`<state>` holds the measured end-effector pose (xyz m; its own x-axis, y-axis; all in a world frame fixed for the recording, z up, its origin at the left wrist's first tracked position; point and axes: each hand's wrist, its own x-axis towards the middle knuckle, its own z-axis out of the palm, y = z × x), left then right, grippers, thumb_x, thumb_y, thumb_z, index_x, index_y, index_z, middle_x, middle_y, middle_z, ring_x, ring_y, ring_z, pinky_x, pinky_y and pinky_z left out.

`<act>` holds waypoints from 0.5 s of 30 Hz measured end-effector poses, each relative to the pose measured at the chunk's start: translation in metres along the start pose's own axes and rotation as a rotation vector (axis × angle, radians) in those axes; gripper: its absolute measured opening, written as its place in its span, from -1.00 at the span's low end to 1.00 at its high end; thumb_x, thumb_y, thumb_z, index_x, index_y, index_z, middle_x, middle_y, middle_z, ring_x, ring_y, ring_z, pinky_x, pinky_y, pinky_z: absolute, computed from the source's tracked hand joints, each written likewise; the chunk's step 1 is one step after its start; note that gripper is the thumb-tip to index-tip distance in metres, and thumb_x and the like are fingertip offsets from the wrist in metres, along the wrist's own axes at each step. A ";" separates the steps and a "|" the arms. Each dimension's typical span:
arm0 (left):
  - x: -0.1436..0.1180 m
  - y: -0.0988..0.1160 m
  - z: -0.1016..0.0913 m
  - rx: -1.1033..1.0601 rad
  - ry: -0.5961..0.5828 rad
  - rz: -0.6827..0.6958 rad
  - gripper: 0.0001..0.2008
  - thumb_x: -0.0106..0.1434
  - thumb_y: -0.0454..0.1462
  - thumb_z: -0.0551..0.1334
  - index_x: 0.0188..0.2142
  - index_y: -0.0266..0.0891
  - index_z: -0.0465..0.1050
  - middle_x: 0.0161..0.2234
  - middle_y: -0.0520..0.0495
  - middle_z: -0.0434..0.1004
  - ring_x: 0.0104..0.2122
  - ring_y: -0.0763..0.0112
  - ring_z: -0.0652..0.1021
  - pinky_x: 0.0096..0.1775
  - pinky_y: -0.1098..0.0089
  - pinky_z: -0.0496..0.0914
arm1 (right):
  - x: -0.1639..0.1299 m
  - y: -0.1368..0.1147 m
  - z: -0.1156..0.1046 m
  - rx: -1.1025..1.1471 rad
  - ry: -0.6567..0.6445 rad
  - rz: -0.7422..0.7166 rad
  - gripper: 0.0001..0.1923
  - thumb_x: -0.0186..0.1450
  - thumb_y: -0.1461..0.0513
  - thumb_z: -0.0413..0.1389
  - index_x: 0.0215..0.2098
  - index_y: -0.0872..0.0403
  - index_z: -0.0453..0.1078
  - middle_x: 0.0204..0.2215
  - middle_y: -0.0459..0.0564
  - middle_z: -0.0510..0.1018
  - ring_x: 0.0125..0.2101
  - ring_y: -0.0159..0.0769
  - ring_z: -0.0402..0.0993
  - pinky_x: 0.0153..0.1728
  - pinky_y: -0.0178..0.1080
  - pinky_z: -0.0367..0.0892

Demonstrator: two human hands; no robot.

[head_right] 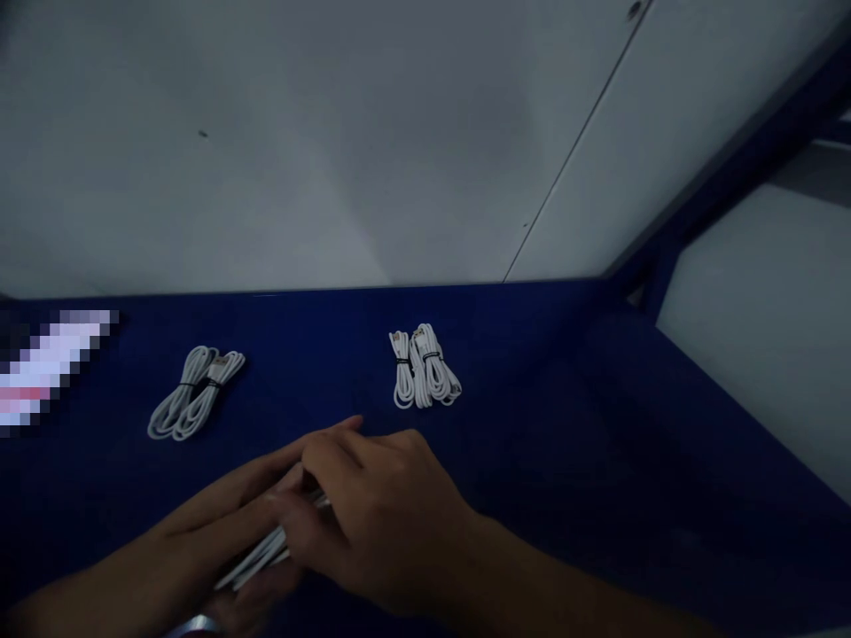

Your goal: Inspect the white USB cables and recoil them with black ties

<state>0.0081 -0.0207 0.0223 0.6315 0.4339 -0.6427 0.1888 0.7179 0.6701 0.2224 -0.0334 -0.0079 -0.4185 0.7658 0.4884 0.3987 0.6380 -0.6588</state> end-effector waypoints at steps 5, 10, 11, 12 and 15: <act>0.006 0.004 -0.004 -0.032 -0.031 -0.025 -0.32 0.47 0.34 0.16 0.23 -0.08 0.49 -0.47 0.11 0.45 -0.69 0.62 0.17 -0.65 0.56 0.06 | 0.001 -0.001 0.000 -0.069 0.060 -0.081 -0.69 0.65 0.16 0.02 -0.20 0.14 0.46 -0.42 -0.08 0.64 -0.51 -0.42 0.55 -0.51 -0.35 0.39; 0.011 0.010 -0.002 -0.006 -0.129 -0.015 -0.22 0.49 0.37 0.02 -0.46 -0.21 0.49 -0.67 0.14 0.18 -0.77 0.60 0.03 -0.78 0.52 -0.07 | -0.003 0.000 0.000 -0.218 0.230 -0.241 -0.79 0.65 0.23 -0.01 -0.13 0.10 0.40 -0.47 -0.10 0.60 -0.56 -0.43 0.40 -0.64 -0.38 0.27; 0.011 0.012 0.000 0.019 -0.118 -0.020 -0.22 0.49 0.36 0.02 -0.48 -0.20 0.50 -0.70 0.16 0.12 -0.78 0.58 0.02 -0.79 0.51 -0.08 | -0.003 0.000 -0.001 -0.241 0.266 -0.259 -0.85 0.63 0.27 0.01 -0.09 0.10 0.40 -0.46 -0.09 0.60 -0.56 -0.43 0.39 -0.64 -0.37 0.28; 0.011 0.014 0.001 0.036 -0.108 -0.021 -0.23 0.49 0.36 0.04 -0.49 -0.19 0.51 -0.71 0.18 0.08 -0.78 0.57 0.01 -0.79 0.50 -0.08 | -0.004 0.000 -0.002 -0.269 0.291 -0.274 -0.89 0.59 0.30 0.03 -0.07 0.11 0.40 -0.46 -0.08 0.60 -0.55 -0.41 0.40 -0.63 -0.35 0.31; 0.009 0.017 0.004 0.044 -0.131 -0.013 -0.25 0.48 0.34 0.07 -0.50 -0.17 0.50 -0.73 0.18 0.05 -0.78 0.55 0.00 -0.80 0.51 -0.02 | -0.005 0.000 -0.006 -0.334 0.315 -0.309 -0.89 0.46 0.37 0.08 -0.09 0.10 0.41 -0.47 -0.07 0.59 -0.54 -0.34 0.42 -0.66 -0.29 0.33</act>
<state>0.0200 -0.0062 0.0290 0.7208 0.3481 -0.5993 0.2285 0.6970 0.6797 0.2298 -0.0371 -0.0068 -0.3127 0.4935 0.8116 0.5548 0.7884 -0.2656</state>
